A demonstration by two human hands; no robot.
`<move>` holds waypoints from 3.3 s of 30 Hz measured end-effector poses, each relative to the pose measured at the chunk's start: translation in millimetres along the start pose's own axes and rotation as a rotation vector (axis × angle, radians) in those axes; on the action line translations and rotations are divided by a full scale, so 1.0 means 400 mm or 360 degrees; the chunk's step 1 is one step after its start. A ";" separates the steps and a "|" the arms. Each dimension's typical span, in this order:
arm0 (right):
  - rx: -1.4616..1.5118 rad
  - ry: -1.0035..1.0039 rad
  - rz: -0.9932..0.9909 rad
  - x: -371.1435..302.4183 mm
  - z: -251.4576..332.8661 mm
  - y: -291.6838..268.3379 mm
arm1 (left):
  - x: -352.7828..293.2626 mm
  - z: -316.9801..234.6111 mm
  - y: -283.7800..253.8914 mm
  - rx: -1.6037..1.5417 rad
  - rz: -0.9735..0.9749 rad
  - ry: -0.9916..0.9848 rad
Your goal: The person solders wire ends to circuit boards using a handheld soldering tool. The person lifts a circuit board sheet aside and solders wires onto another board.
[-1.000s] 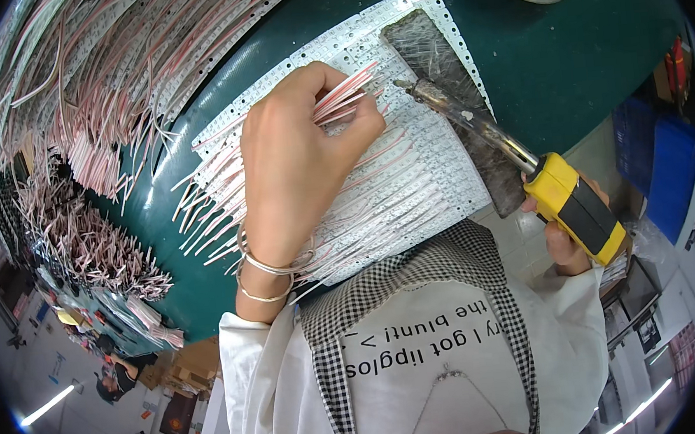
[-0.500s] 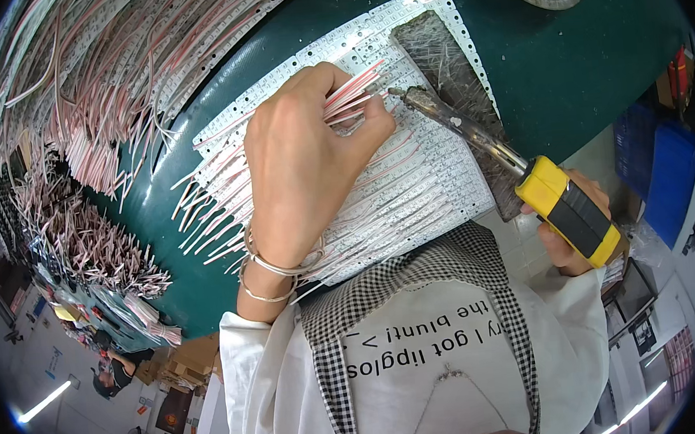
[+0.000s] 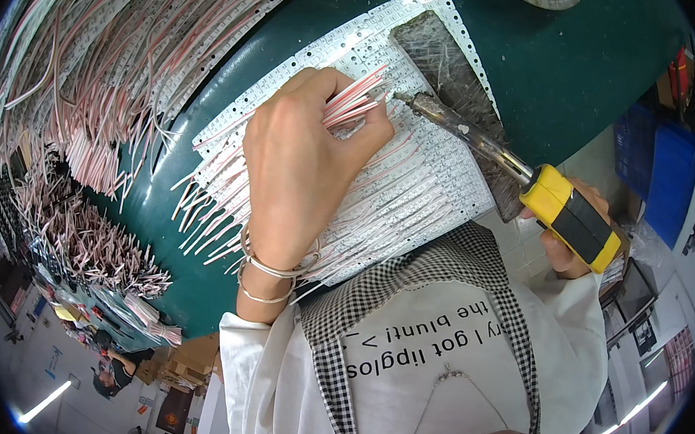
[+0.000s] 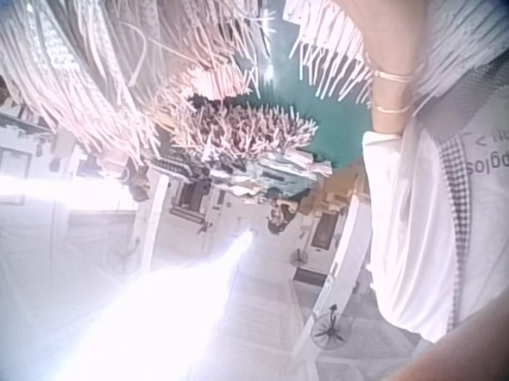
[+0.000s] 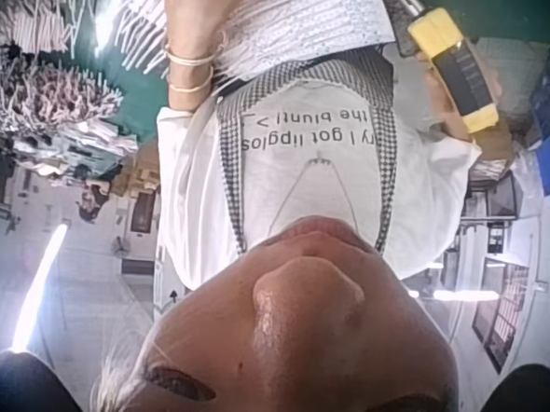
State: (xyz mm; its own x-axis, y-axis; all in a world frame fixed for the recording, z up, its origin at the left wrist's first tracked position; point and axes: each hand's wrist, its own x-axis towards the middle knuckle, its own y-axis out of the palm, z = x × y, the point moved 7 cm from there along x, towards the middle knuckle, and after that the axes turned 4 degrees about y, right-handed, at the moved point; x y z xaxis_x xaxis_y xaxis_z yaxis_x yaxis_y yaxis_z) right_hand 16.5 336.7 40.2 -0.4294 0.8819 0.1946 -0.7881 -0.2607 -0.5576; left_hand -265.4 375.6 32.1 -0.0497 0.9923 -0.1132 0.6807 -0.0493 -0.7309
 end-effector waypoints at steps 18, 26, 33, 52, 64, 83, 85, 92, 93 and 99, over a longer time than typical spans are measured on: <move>0.0087 0.0283 0.0105 -0.011 -0.026 -0.019 | -0.002 -0.008 0.001 0.0014 -0.0031 -0.0002; 0.0254 -0.0080 -0.0052 -0.030 0.002 -0.075 | -0.019 -0.033 -0.024 -0.0249 0.0064 -0.0001; 0.0510 0.0131 -0.0072 -0.048 0.000 -0.123 | -0.007 0.001 -0.123 -0.0184 -0.0290 -0.0005; 0.0346 0.0031 0.0366 0.122 0.023 0.003 | 0.028 0.034 -0.071 -0.0071 -0.0183 -0.0010; 0.0006 0.0040 0.0485 0.160 0.066 0.047 | 0.029 0.060 -0.081 -0.0061 -0.0168 -0.0017; 0.0204 0.0135 0.0323 0.119 0.051 0.041 | 0.019 0.060 -0.076 -0.0010 -0.0115 -0.0002; 0.0008 0.0013 0.0400 0.130 0.069 0.049 | 0.018 0.063 -0.074 -0.0016 -0.0121 0.0007; -0.0001 -0.0084 0.0382 0.086 0.053 0.032 | 0.014 0.060 -0.083 -0.0006 -0.0131 0.0010; 0.0160 -0.0047 0.0291 0.062 0.038 0.013 | 0.012 0.059 -0.087 -0.0015 -0.0135 0.0013; 0.0278 0.0107 0.0027 0.086 0.091 -0.053 | -0.009 0.040 -0.115 -0.0075 -0.0165 0.0055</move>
State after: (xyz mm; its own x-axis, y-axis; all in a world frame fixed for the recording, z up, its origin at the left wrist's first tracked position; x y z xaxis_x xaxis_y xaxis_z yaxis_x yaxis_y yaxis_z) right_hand 2.4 358.3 88.0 -0.4174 0.8995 0.1289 -0.8482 -0.3347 -0.4105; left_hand -308.3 372.5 55.2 -0.0967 0.9952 -0.0147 0.7071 0.0583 -0.7047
